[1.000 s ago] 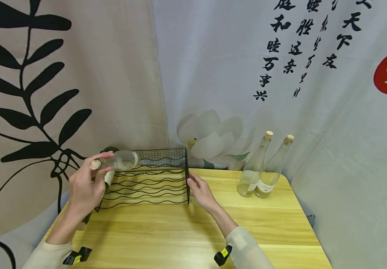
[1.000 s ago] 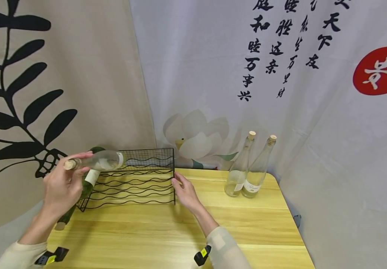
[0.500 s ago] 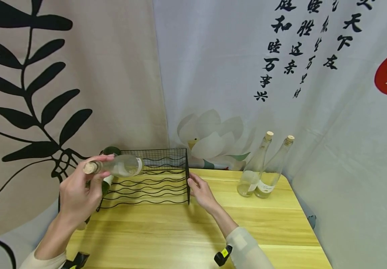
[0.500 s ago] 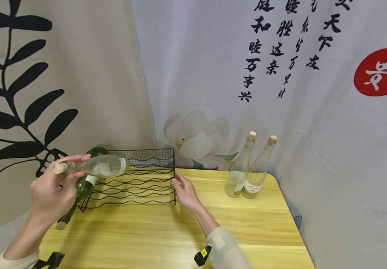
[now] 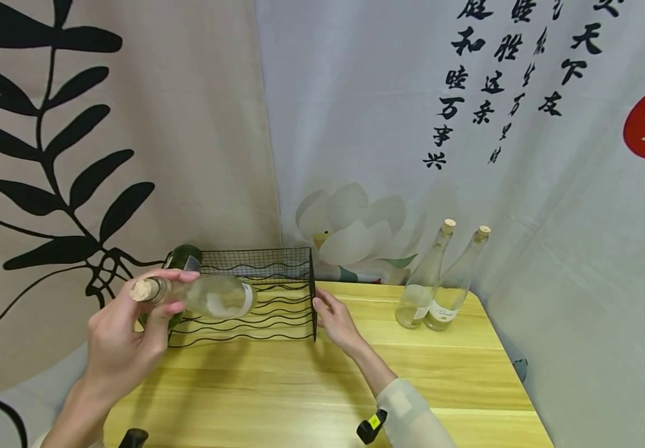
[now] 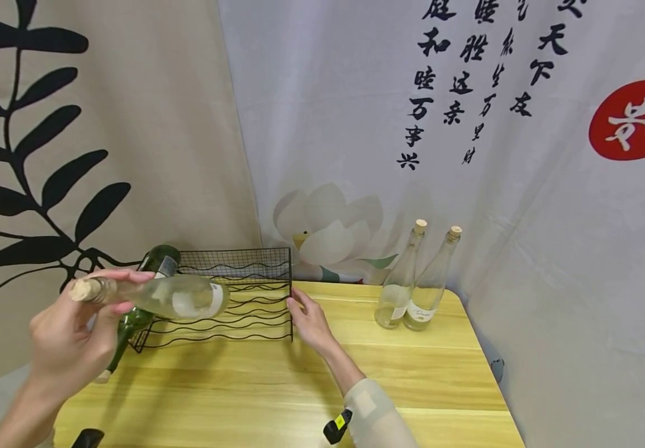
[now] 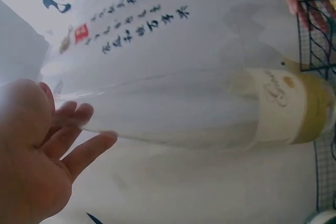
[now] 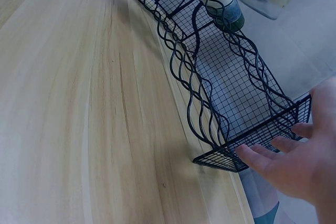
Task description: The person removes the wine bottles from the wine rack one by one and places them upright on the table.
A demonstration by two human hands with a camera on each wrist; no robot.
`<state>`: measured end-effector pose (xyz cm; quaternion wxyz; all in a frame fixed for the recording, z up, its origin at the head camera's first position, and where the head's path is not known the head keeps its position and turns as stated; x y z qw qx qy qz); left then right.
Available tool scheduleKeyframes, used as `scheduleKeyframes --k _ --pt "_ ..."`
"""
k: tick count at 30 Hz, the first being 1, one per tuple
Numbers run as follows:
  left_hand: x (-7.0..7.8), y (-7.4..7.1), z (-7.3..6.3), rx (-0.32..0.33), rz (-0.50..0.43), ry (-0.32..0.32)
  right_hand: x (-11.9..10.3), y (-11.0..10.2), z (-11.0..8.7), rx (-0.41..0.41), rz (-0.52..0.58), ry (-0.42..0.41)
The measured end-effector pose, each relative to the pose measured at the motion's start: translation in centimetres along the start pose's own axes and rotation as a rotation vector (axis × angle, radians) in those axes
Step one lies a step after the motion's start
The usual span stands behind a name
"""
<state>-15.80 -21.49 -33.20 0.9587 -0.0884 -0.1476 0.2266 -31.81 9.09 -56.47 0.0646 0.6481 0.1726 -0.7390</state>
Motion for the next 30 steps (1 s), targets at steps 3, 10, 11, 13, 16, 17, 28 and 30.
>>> scheduleKeyframes --k 3,10,11,13,16,17,28,30 --pt "0.6 0.0 0.0 -0.028 -0.047 -0.015 0.0 0.0 0.0 0.002 0.001 -0.001" --pt "1.5 0.4 -0.1 -0.081 -0.153 -0.046 0.0 0.0 0.0 0.002 0.001 -0.003" --pt "1.5 0.5 -0.2 -0.089 -0.168 -0.050 0.0 0.0 0.0 0.002 0.002 -0.003" --pt "1.7 0.7 -0.3 -0.108 -0.186 -0.062 0.1 -0.1 0.0 0.002 0.003 -0.003" --pt "2.0 1.2 -0.7 -0.143 -0.175 -0.092 0.0 -0.1 0.0 0.001 0.006 -0.004" --pt "2.1 1.3 -0.8 -0.152 -0.161 -0.101 0.0 -0.1 0.0 0.001 0.006 -0.005" --pt "2.1 3.3 -2.2 -0.261 -0.167 -0.152 0.0 -0.1 -0.1 -0.003 0.012 -0.006" --pt "2.1 3.5 -2.5 -0.297 -0.169 -0.185 -0.1 -0.1 -0.1 -0.006 0.012 -0.007"
Point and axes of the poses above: each hand's wrist, its own z-axis towards the middle knuckle, its own y-axis out of the palm, x = y × z, the point moved 3 cm from there along z, towards the middle knuckle, and after that the axes turned 3 degrees about -y, right-handed, at the moved point
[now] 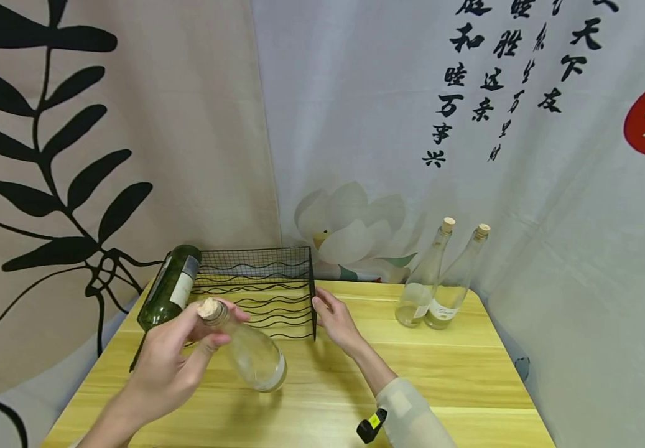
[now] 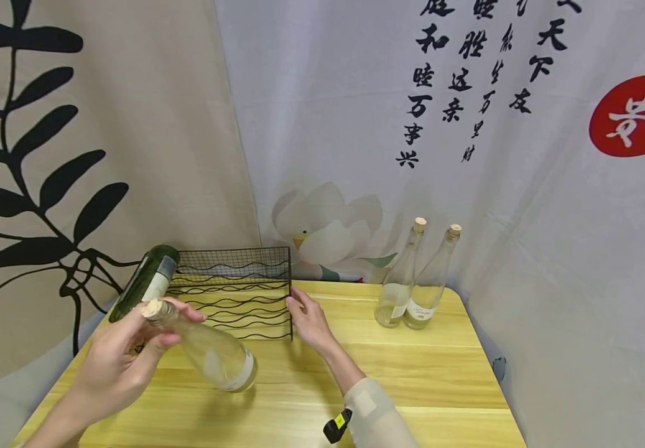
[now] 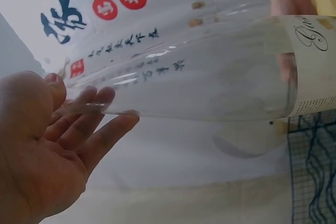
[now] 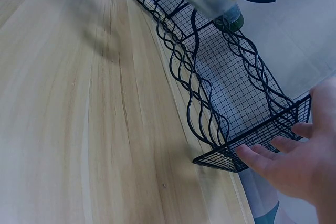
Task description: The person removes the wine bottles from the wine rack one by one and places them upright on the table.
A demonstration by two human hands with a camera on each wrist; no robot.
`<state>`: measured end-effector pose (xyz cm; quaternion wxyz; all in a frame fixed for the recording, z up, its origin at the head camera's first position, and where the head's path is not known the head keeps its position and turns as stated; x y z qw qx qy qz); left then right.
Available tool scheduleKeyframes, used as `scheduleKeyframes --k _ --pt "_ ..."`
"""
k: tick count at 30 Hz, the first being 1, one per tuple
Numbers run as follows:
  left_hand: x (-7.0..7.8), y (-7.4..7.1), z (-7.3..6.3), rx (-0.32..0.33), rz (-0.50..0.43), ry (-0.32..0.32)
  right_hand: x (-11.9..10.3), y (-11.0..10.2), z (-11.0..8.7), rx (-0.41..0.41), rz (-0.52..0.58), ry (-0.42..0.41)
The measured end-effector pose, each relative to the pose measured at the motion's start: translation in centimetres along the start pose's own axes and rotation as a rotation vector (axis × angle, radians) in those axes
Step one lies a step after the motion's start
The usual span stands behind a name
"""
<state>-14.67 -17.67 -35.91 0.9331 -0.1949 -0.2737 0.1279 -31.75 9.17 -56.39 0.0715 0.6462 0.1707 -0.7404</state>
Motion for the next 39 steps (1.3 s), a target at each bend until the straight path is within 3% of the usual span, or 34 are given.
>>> scheduleKeyframes --k 6,22,39 --pt "-0.6 1.2 -0.5 -0.089 -0.032 -0.103 -0.1 0.0 0.0 -0.004 -0.004 -0.001" --pt "-2.1 3.7 -1.9 -0.144 -0.103 -0.147 -0.2 0.0 0.1 -0.006 0.000 0.002" --pt "-2.9 4.6 -2.5 -0.207 -0.081 -0.228 -0.1 0.0 0.0 -0.005 0.003 0.003"
Point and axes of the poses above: each hand's wrist, its own z-axis towards the middle knuckle, its own y-axis out of the palm, x = y × z, the point moved 3 cm from there along z, towards the middle knuckle, and after that the axes turned 3 degrees about -y, right-handed, at the moved point
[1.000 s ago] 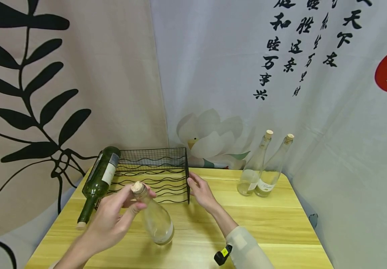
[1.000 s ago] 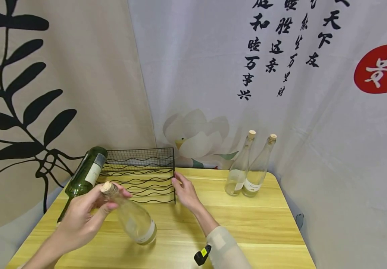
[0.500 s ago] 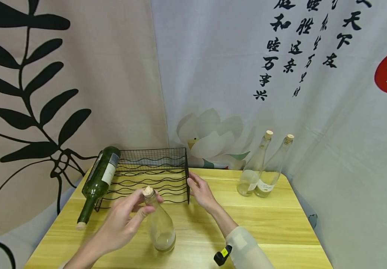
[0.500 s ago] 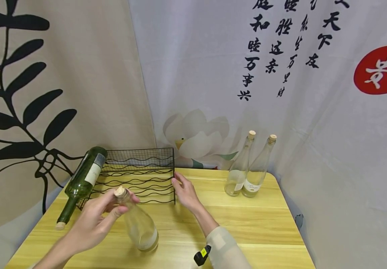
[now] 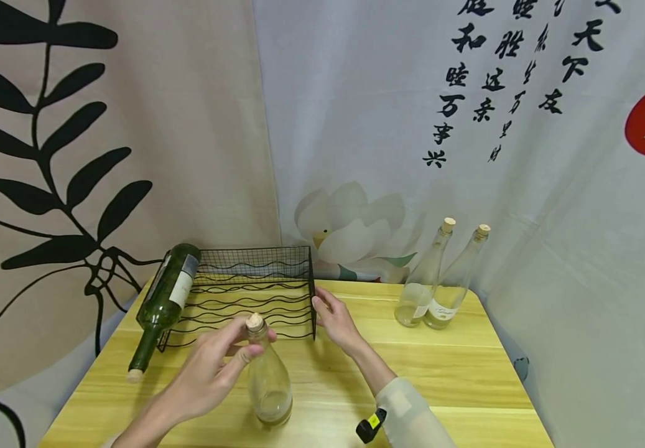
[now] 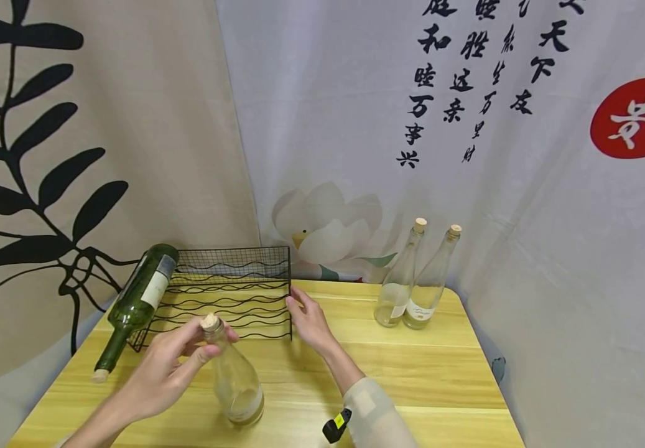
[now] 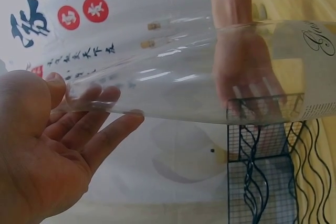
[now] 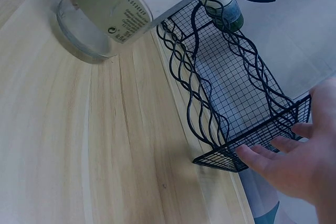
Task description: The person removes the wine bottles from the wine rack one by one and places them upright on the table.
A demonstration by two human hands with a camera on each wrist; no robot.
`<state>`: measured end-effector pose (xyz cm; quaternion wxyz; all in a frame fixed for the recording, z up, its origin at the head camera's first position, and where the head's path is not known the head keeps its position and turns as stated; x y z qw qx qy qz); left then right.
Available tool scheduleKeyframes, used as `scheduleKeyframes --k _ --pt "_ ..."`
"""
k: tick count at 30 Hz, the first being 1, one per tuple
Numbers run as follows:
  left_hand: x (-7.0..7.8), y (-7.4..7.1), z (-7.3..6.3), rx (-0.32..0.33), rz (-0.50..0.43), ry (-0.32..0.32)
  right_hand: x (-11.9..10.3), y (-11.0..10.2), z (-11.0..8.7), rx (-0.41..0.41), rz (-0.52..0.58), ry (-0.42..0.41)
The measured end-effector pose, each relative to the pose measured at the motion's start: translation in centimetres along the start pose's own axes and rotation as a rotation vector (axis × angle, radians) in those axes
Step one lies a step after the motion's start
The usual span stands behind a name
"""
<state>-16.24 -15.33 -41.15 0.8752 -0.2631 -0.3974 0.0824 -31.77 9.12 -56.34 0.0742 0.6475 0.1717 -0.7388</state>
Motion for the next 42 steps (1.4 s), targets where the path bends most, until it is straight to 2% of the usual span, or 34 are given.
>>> scheduleKeyframes --k 10,21,42 --pt "-0.35 0.37 -0.04 -0.017 -0.014 -0.025 0.19 0.01 -0.02 0.001 0.000 0.001" --pt "-0.17 0.61 0.15 -0.034 -0.005 -0.006 0.11 0.02 0.08 0.002 0.004 -0.003" --pt "-0.02 0.66 0.19 -0.071 -0.024 -0.099 -0.03 -0.04 0.11 0.003 0.006 -0.014"
Point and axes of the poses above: each hand's wrist, its own z-axis towards the middle knuckle, its own y-axis out of the palm, x = y × z, the point moved 3 cm from there along z, towards the middle knuckle, and after that the axes turned 3 degrees about -y, right-handed, at the moved point
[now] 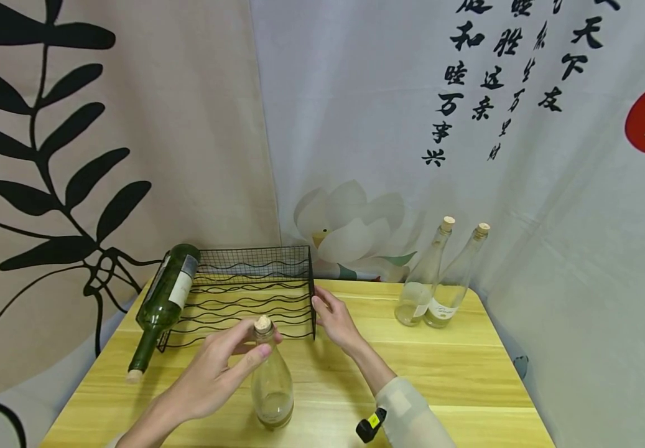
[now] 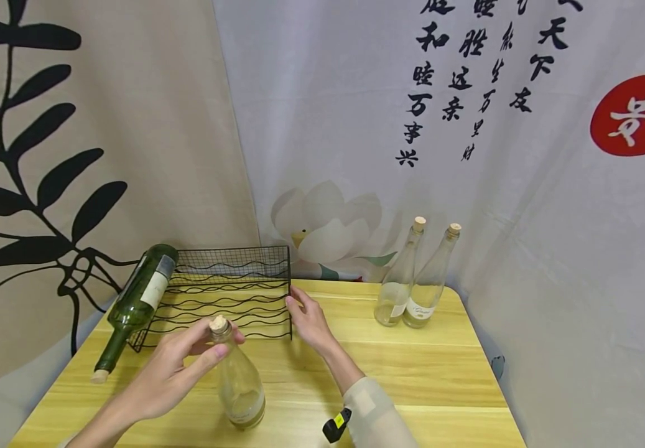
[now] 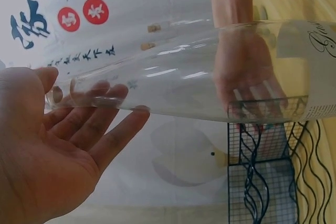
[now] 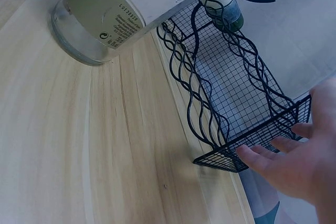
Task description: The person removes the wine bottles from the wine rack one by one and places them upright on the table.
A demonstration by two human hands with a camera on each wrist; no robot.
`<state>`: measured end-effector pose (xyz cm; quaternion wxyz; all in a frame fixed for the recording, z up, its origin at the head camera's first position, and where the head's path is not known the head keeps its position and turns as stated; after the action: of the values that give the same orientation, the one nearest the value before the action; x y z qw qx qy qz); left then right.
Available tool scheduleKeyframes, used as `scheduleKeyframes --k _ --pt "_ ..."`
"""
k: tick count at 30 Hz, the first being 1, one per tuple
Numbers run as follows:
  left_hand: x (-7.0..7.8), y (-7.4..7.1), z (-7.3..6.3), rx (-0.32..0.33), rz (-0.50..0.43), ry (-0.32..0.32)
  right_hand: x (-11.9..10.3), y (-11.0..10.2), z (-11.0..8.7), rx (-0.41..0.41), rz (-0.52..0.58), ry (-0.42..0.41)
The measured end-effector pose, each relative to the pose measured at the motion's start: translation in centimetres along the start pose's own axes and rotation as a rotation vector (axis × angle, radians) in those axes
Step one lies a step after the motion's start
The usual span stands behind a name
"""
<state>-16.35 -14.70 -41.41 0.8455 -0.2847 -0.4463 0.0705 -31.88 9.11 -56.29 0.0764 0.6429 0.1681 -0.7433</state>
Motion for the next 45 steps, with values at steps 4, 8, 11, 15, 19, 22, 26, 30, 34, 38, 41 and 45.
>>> scheduleKeyframes --k 4,8,11,15,19,22,26,30,34,38,41,45 --pt "0.0 -0.1 0.0 0.003 -0.005 0.008 0.0 0.0 0.0 -0.002 0.002 0.001" --pt "-0.1 -0.1 0.1 0.005 0.002 0.022 0.0 0.0 0.0 -0.003 0.003 -0.008" --pt "-0.1 -0.2 0.1 0.007 0.028 0.033 -0.1 0.0 0.0 -0.006 0.003 -0.014" --pt "-0.1 -0.3 -0.2 0.009 0.082 0.023 0.0 0.0 0.0 -0.007 0.004 -0.012" --pt "0.0 -0.4 -0.4 0.004 0.157 -0.009 0.0 0.0 0.0 -0.006 0.006 -0.010" --pt "0.1 -0.7 -0.6 -0.005 0.196 -0.029 -0.1 0.0 0.0 -0.005 0.008 -0.011" --pt "-0.1 -1.0 -0.8 -0.014 0.212 -0.043 0.0 0.0 0.0 -0.005 0.006 -0.014" --pt "-0.6 -1.5 -1.0 -0.006 0.212 -0.049 0.0 0.0 0.0 -0.003 0.004 -0.011" --pt "-1.0 -2.3 -1.3 0.018 0.212 -0.055 0.0 0.0 0.0 -0.001 0.000 -0.004" --pt "-1.5 -3.8 -1.5 0.054 0.228 -0.058 0.1 -0.1 -0.1 -0.001 -0.003 0.000" --pt "-1.8 -5.1 -1.6 0.093 0.249 -0.072 0.1 -0.1 -0.1 0.000 0.002 0.003" --pt "-2.1 -7.0 -1.7 0.142 0.255 -0.082 0.2 -0.1 -0.1 0.008 0.001 0.009"
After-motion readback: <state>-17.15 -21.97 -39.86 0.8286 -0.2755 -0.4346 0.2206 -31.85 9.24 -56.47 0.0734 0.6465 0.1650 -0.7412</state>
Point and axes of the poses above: each hand's wrist, its own z-axis towards the middle knuckle, its own y-axis out of the palm, x = y × z, the point moved 3 cm from there along z, towards the middle knuckle, and after that the axes turned 3 degrees about -y, right-handed, at the moved point
